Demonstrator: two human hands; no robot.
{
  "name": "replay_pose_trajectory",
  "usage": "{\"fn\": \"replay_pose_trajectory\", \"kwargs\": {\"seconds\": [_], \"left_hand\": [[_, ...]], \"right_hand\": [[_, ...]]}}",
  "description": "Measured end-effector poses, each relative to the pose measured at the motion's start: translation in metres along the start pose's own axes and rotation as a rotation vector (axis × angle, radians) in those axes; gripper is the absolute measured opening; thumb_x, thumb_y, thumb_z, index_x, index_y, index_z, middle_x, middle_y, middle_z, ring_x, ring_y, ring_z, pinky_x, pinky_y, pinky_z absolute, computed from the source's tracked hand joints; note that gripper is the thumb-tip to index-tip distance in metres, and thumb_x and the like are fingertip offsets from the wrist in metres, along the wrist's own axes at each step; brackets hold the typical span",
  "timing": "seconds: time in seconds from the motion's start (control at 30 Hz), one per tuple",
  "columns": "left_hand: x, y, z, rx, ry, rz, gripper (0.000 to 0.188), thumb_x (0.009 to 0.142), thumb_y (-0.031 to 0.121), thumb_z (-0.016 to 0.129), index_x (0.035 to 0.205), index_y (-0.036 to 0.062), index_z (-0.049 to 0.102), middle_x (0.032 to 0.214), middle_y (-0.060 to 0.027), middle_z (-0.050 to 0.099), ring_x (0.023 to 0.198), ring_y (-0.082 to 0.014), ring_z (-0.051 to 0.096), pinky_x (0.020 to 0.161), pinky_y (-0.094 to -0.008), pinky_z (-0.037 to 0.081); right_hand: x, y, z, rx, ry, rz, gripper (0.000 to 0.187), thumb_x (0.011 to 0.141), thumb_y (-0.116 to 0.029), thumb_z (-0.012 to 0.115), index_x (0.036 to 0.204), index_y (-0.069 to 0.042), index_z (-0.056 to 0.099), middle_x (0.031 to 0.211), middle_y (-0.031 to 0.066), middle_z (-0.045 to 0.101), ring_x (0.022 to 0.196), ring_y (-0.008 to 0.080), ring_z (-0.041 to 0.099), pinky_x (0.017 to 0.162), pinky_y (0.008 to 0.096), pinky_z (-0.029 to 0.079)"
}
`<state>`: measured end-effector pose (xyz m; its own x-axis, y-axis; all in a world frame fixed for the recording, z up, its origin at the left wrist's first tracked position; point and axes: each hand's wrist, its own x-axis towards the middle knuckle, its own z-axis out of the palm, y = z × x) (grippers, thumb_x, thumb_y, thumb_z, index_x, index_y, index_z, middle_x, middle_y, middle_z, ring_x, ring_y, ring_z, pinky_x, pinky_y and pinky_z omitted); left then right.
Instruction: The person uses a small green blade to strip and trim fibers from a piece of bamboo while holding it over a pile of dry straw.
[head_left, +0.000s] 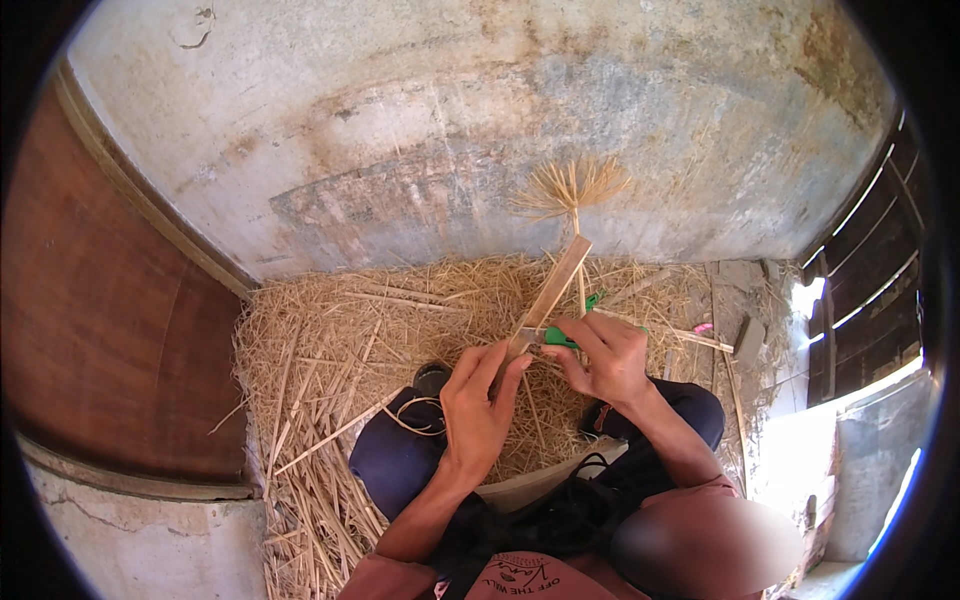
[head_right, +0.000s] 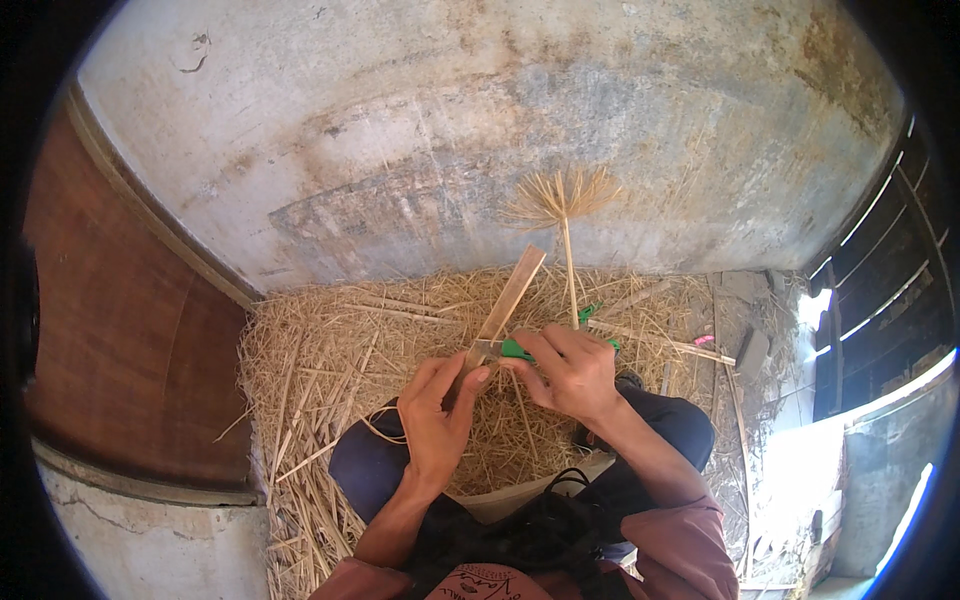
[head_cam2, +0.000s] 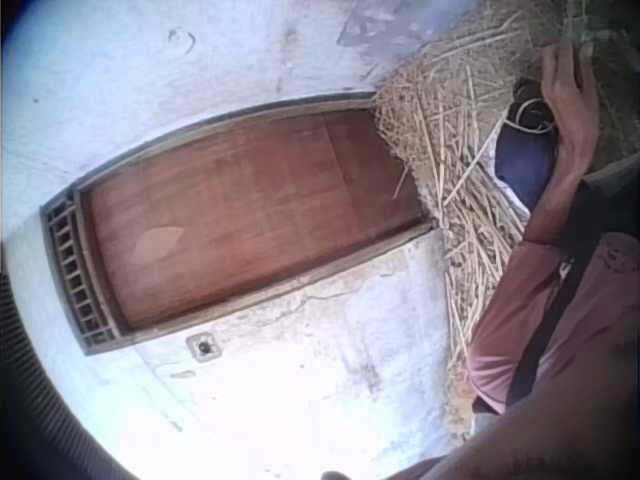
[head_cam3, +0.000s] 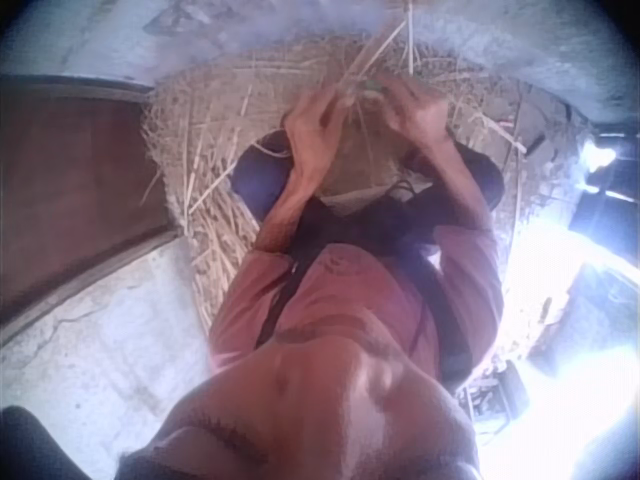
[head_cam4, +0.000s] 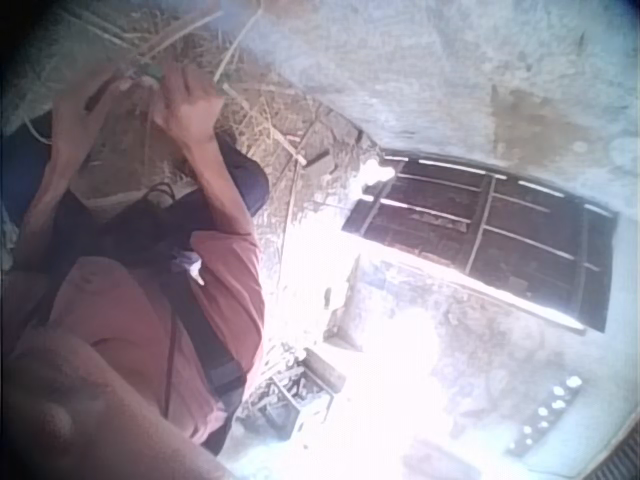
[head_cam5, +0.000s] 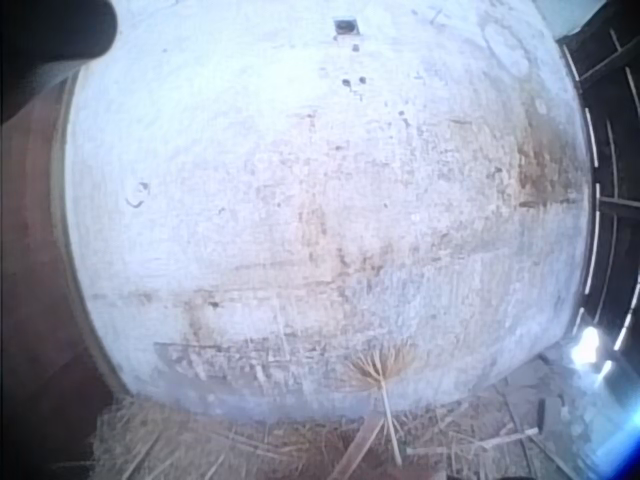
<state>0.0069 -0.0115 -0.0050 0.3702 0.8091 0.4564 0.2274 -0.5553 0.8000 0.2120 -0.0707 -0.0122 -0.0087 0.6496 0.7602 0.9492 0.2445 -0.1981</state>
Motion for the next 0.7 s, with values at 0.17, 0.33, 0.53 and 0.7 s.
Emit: {"fn": "replay_pose_trajectory", "kwargs": {"seconds": [0.17,0.33,0.53,0.7], "left_hand": [[-0.001,0.001,-0.001,0.016,-0.002,0.003,0.029,0.099,0.011,0.084,0.121,-0.0061,0.078,0.095,-0.0112,0.073,0.073,-0.0153,0.066,0.064,-0.0302,0.051],[-0.001,0.001,0.0,0.012,-0.004,0.006,0.029,0.099,0.011,0.085,0.121,-0.0065,0.078,0.095,-0.0114,0.073,0.072,-0.0152,0.065,0.063,-0.0305,0.051],[-0.004,0.003,-0.001,0.023,-0.012,-0.012,0.029,0.098,0.01,0.085,0.121,-0.0066,0.078,0.094,-0.0117,0.072,0.072,-0.015,0.065,0.064,-0.0304,0.051],[-0.005,0.002,0.0,0.013,-0.039,0.005,0.029,0.098,0.01,0.085,0.122,-0.006,0.078,0.095,-0.0116,0.073,0.074,-0.0149,0.065,0.064,-0.0303,0.051]], "right_hand": [[0.004,-0.001,-0.004,-0.01,0.019,0.016,0.03,0.085,-0.026,0.091,0.107,-0.009,0.078,0.076,0.0031,0.064,0.06,0.0222,0.065,0.052,0.036,0.05],[0.004,0.009,-0.005,-0.023,0.072,0.04,0.028,0.086,-0.025,0.091,0.106,-0.011,0.079,0.075,0.0038,0.064,0.057,0.0228,0.064,0.051,0.0369,0.049],[0.008,0.025,-0.013,-0.064,0.155,0.083,0.027,0.089,-0.024,0.09,0.109,-0.01,0.08,0.077,0.0067,0.069,0.059,0.0252,0.067,0.053,0.0378,0.051],[0.01,0.043,-0.023,-0.096,0.205,0.132,0.025,0.091,-0.023,0.089,0.11,-0.008,0.081,0.082,0.0091,0.074,0.063,0.0263,0.071,0.055,0.0374,0.053]]}}
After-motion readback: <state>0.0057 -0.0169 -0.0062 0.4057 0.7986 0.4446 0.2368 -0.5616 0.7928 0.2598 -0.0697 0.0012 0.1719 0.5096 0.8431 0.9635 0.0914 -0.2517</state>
